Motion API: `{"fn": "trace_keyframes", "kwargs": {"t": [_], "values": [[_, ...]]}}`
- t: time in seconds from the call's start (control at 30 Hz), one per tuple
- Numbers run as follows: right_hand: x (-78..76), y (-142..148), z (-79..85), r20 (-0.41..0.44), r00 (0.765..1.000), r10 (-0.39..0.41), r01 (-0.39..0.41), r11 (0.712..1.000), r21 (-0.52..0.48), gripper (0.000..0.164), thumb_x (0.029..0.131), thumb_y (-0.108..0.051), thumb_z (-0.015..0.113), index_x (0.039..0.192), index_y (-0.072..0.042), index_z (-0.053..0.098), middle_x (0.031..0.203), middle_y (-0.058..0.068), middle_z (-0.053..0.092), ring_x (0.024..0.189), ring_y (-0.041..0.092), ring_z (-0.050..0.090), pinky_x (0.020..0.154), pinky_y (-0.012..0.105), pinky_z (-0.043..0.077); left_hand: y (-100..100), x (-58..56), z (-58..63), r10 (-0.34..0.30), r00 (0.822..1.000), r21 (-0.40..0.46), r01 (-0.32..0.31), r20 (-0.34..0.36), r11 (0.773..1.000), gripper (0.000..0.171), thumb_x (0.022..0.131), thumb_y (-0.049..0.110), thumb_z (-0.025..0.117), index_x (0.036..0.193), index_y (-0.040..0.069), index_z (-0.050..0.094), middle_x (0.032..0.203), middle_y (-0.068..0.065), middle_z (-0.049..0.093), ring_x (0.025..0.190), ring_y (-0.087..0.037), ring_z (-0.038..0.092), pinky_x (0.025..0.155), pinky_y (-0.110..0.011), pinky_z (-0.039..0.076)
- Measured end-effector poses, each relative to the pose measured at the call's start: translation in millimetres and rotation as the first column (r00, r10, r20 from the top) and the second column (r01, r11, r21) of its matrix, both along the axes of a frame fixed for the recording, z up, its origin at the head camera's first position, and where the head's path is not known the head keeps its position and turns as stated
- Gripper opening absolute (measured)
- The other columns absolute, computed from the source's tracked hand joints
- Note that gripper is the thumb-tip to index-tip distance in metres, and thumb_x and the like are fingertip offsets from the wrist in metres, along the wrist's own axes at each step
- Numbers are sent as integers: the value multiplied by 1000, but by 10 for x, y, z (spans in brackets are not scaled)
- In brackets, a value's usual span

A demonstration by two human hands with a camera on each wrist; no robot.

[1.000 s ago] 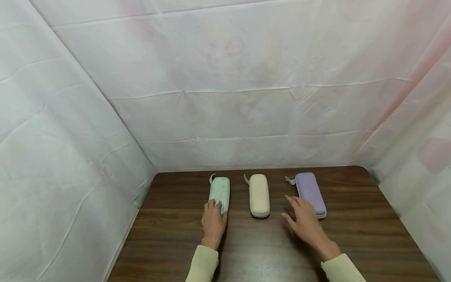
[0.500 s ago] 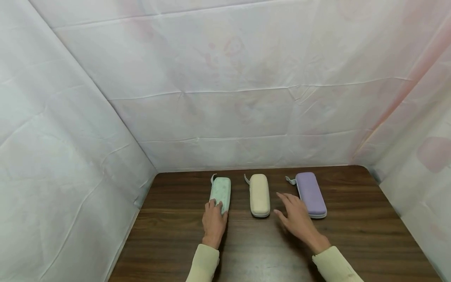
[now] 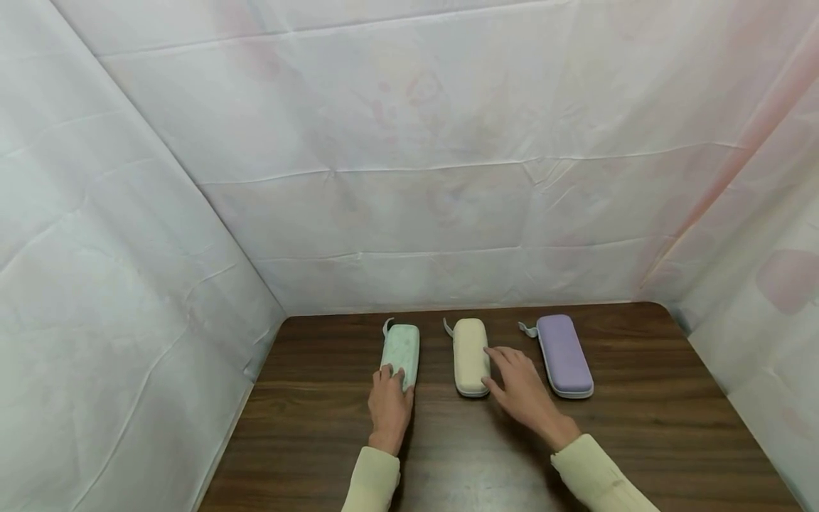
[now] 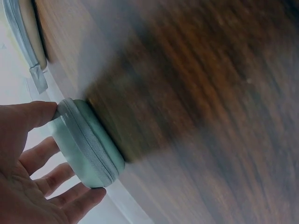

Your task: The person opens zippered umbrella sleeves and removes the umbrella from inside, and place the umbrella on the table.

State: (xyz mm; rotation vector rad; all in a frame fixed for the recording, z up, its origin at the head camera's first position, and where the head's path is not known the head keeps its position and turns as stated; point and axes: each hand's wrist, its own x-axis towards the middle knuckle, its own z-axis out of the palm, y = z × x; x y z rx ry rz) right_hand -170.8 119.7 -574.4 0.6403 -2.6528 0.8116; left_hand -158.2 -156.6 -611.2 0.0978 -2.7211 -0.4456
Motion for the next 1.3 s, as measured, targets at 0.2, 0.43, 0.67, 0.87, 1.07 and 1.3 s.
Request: {"fn": "trace_keyframes", "kwargs": {"t": [0.2,0.43,0.67,0.87,1.07,1.3], "values": [[-85,-65,21,11,1000,11,-11,1000,28,59,93,-23,83,143,0,61,135,21,64,126,44,58,105,63,46,18,0,-12,3,1000,18,-3,-9,1000,38,83,16,91,116,1,80,125,-17,67,110,-36,61,74,-49,60],[-154,-152,47,19,999,43,-44,998,38,60,94,-23,83,144,0,61,135,20,64,125,44,59,105,63,47,29,-9,-32,6,999,27,-5,-44,1000,38,79,12,94,113,1,81,122,-16,68,108,-36,62,73,-49,60],[-208,-219,41,-12,998,62,-62,997,52,59,93,-22,84,142,1,62,132,19,65,122,43,60,104,63,47,44,20,-6,-6,999,46,7,-39,999,38,78,9,93,113,0,81,123,-17,68,111,-36,62,75,-49,61],[-240,-264,56,-5,997,77,-77,996,55,59,93,-21,84,143,1,61,131,19,66,123,42,60,105,63,47,36,-3,-25,-8,999,53,10,-35,999,36,79,9,92,111,0,81,123,-17,69,112,-36,63,77,-50,60],[-301,-333,53,-27,995,99,-97,994,54,57,92,-19,84,141,2,62,131,19,66,122,41,60,104,62,47,20,-35,-57,-8,998,22,9,-58,1000,32,79,13,94,106,1,82,117,-16,69,107,-35,64,78,-48,60],[-383,-428,94,-42,991,123,-121,991,59,55,92,-16,84,139,3,63,130,19,65,120,42,61,102,62,48,37,-49,-16,-8,998,7,8,-54,1000,30,78,11,94,104,0,81,114,-16,69,102,-36,64,77,-48,60]]}}
